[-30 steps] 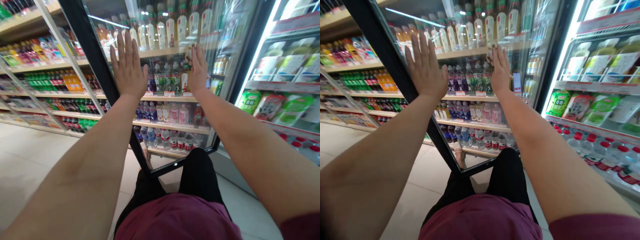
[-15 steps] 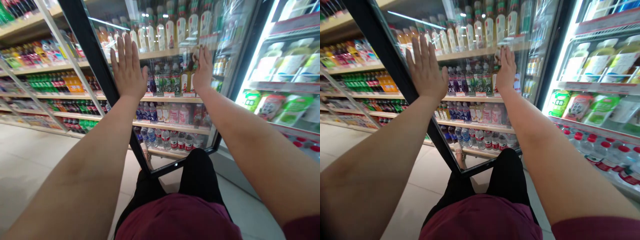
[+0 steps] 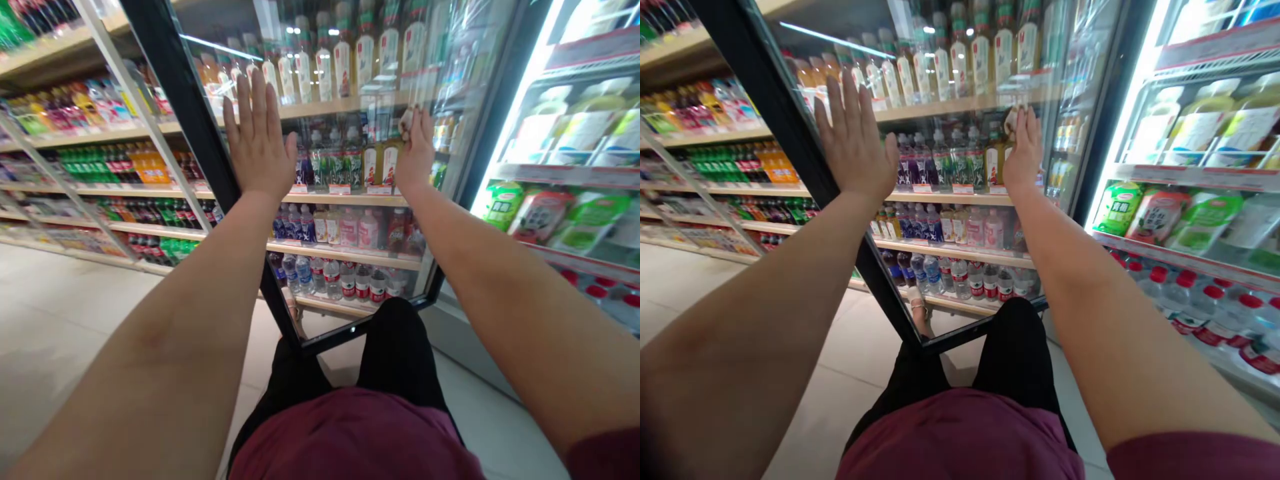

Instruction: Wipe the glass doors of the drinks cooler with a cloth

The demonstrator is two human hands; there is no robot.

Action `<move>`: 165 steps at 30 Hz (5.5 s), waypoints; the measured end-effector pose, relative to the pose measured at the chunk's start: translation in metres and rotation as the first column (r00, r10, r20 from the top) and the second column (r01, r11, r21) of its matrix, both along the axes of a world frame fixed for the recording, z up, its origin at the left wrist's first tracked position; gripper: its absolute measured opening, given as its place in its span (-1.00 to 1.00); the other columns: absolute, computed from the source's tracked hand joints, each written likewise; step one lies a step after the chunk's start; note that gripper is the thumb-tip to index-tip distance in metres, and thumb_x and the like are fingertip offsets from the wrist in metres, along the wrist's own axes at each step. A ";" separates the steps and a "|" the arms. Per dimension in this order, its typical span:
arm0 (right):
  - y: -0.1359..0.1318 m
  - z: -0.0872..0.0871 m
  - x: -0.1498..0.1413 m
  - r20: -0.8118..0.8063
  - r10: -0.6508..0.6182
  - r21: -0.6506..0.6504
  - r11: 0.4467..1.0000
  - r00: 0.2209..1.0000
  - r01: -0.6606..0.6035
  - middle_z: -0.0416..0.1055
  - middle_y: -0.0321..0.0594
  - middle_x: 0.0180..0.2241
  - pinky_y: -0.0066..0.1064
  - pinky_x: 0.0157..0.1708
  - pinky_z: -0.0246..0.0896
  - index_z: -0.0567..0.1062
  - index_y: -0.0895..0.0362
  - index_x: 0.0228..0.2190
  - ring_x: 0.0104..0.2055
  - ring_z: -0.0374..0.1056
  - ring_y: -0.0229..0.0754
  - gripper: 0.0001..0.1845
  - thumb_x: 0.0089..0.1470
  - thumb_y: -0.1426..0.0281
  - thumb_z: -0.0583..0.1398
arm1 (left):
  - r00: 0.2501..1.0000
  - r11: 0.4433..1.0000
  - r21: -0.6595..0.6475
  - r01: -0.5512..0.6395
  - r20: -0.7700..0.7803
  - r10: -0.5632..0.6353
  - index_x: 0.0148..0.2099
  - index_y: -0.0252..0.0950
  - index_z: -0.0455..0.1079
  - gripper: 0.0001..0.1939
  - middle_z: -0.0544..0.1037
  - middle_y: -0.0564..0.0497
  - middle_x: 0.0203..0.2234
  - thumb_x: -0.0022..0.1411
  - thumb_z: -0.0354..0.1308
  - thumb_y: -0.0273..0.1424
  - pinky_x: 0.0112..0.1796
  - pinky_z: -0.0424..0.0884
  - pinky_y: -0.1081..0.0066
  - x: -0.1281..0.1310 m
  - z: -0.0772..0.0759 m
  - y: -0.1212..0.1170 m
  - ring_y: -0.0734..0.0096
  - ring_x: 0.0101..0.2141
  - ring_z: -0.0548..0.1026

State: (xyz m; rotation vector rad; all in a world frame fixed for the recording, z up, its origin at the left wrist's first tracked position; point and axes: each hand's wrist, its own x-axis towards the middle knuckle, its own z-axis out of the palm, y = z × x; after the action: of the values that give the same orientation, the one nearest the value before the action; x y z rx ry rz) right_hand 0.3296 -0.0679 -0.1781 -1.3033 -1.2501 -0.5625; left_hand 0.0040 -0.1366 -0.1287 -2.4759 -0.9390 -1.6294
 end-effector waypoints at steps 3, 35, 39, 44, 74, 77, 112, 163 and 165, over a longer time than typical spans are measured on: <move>-0.003 -0.010 0.003 0.027 -0.005 0.024 1.000 1.000 0.005 0.02 -0.25 0.51 0.02 0.54 -0.08 0.18 0.07 0.46 0.58 -0.15 -0.15 -0.24 0.29 0.54 -0.12 | 0.999 0.999 0.019 -0.040 -0.010 0.040 0.60 0.15 -0.30 0.01 0.01 0.57 0.43 0.23 -0.09 0.24 0.42 -0.87 -0.03 0.001 0.000 0.000 0.84 0.32 -0.84; -0.023 -0.001 0.024 -0.162 -0.074 -0.108 0.993 0.984 0.057 -0.06 -0.28 0.54 -0.05 0.58 -0.31 0.07 0.13 0.49 0.59 -0.25 -0.16 -0.22 0.28 0.60 -0.13 | 0.949 0.956 0.056 -0.287 -0.122 0.291 0.62 -0.01 -0.36 0.09 -0.05 0.55 0.45 0.18 -0.26 0.29 0.43 -0.77 0.01 0.001 0.002 -0.009 0.80 0.38 -0.76; -0.031 -0.015 0.021 -0.172 -0.092 -0.160 0.985 0.981 0.065 -0.06 -0.11 0.53 -0.08 0.56 -0.19 0.08 0.23 0.48 0.58 -0.16 -0.17 -0.18 0.23 0.66 -0.10 | 0.937 0.942 0.094 -0.322 -0.113 0.332 0.62 -0.01 -0.32 0.04 0.00 0.53 0.45 0.21 -0.31 0.29 0.43 -0.77 0.07 0.002 0.000 -0.006 0.77 0.41 -0.71; -0.031 -0.014 0.019 -0.250 -0.113 -0.181 0.981 0.962 0.069 -0.06 -0.13 0.53 -0.08 0.56 -0.22 0.08 0.20 0.48 0.58 -0.21 -0.22 -0.14 0.19 0.72 -0.11 | 0.947 0.953 0.059 -0.298 -0.109 0.303 0.62 -0.01 -0.34 0.06 0.00 0.50 0.46 0.21 -0.24 0.28 0.43 -0.75 0.01 0.002 0.000 -0.008 0.73 0.42 -0.70; -0.044 -0.039 0.030 -0.216 -0.153 -0.303 0.949 0.964 0.083 -0.09 -0.22 0.54 -0.21 0.58 -0.34 0.01 0.26 0.49 0.58 -0.23 -0.28 -0.17 0.22 0.65 -0.09 | 0.938 0.921 0.225 -0.319 -0.063 0.341 0.62 -0.20 -0.17 -0.19 -0.28 0.40 0.52 0.46 -0.06 -0.10 0.46 -0.64 -0.07 0.003 -0.004 -0.008 0.24 0.52 -0.38; -0.047 -0.046 0.027 -0.215 -0.138 -0.291 0.954 0.967 0.072 -0.10 -0.15 0.55 -0.18 0.59 -0.35 0.00 0.33 0.48 0.58 -0.25 -0.26 -0.17 0.21 0.66 -0.10 | 0.943 0.924 0.232 -0.304 -0.063 0.326 0.61 -0.20 -0.14 -0.22 -0.25 0.34 0.54 0.49 -0.05 -0.10 0.46 -0.63 -0.05 0.002 -0.004 -0.006 0.20 0.52 -0.38; -0.030 0.063 -0.068 0.050 -0.011 -0.043 0.999 0.999 0.013 -0.09 -0.44 0.54 -0.33 0.61 -0.50 0.04 0.12 0.45 0.58 -0.35 -0.41 -0.28 0.33 0.65 -0.13 | 0.913 0.884 0.270 -0.382 -0.038 0.407 0.61 -0.27 -0.09 -0.18 -0.16 0.27 0.54 0.42 -0.08 -0.12 0.51 -0.49 0.03 0.004 -0.004 -0.007 0.19 0.53 -0.28; -0.005 0.075 -0.150 0.384 0.197 0.131 0.955 0.902 -0.265 0.12 -0.70 0.44 -0.37 0.57 -0.26 0.33 -0.24 0.34 0.57 -0.17 -0.33 -0.33 0.29 0.42 -0.06 | 0.905 0.889 0.247 -0.387 -0.086 0.418 0.60 -0.40 -0.23 -0.11 -0.29 0.20 0.56 0.43 0.01 -0.13 0.44 -0.72 0.00 0.005 0.000 0.011 0.27 0.51 -0.45; -0.010 0.070 -0.151 0.439 0.221 0.113 0.948 0.871 -0.297 0.14 -0.65 0.44 -0.32 0.58 -0.26 0.34 -0.20 0.34 0.57 -0.15 -0.30 -0.35 0.31 0.42 -0.07 | 0.904 0.889 0.240 -0.390 -0.087 0.419 0.61 -0.30 -0.19 -0.17 -0.26 0.27 0.55 0.45 -0.07 -0.12 0.46 -0.66 0.12 0.005 0.000 0.009 0.41 0.51 -0.48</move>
State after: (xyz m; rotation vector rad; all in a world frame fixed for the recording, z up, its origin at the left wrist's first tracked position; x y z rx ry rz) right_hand 0.1790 -0.0776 -0.1084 -0.8650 -1.6616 -0.7675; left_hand 0.0092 -0.1281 -0.1291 -2.0415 -1.1007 -1.3270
